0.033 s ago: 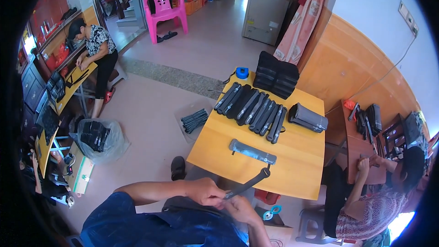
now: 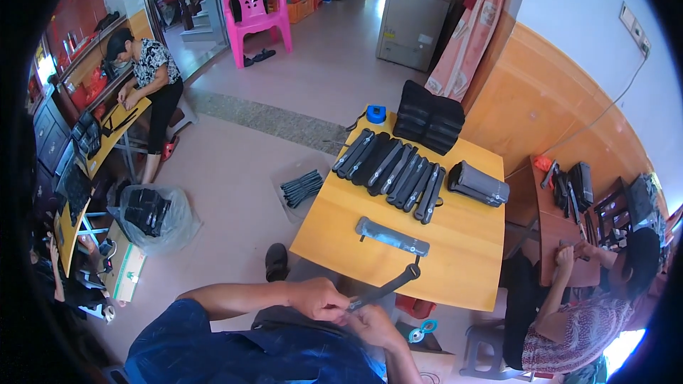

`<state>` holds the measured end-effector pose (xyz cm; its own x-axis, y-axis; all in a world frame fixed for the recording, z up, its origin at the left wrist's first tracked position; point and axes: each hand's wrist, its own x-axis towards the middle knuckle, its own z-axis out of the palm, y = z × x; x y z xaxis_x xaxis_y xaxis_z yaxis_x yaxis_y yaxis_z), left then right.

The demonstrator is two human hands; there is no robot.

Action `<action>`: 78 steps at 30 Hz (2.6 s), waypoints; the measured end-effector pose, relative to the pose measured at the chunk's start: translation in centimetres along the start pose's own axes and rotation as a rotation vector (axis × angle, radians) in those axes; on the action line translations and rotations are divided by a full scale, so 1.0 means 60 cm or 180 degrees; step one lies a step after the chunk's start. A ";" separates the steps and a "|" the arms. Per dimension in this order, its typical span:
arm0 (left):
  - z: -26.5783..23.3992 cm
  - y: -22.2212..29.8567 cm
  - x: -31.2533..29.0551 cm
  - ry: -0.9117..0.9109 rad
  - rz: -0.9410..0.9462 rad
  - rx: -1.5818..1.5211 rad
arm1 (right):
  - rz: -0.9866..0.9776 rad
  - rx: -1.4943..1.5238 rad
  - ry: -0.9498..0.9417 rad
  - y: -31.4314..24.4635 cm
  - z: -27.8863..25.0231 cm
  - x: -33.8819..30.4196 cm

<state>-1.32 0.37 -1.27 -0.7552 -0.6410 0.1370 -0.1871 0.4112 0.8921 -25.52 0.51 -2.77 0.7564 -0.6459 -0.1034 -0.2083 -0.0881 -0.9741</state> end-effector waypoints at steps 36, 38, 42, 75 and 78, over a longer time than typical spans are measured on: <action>-0.001 0.057 -0.001 0.1232 -0.0194 -0.0866 | -0.0242 0.0198 0.0398 -0.041 -0.007 0.015; -0.013 0.085 -0.002 0.1135 -0.0116 0.0071 | -0.0500 -0.0018 0.0492 -0.055 -0.007 0.023; -0.012 0.101 0.001 0.1522 -0.0072 0.0664 | -0.0321 0.0537 0.0271 -0.040 -0.009 0.028; -0.266 0.063 -0.421 0.4164 -0.0910 -0.1295 | 0.0663 0.0169 -0.0621 0.031 -0.188 -0.041; -0.246 0.049 -0.357 0.3852 -0.0526 -0.1385 | 0.1106 -0.0061 -0.0703 -0.004 -0.186 0.029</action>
<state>23.56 5.75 4.77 0.3440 -0.9327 0.1085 0.1676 0.1747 0.9702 -31.09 -9.08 -0.44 0.7535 -0.4615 -0.4683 -0.4847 0.0913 -0.8699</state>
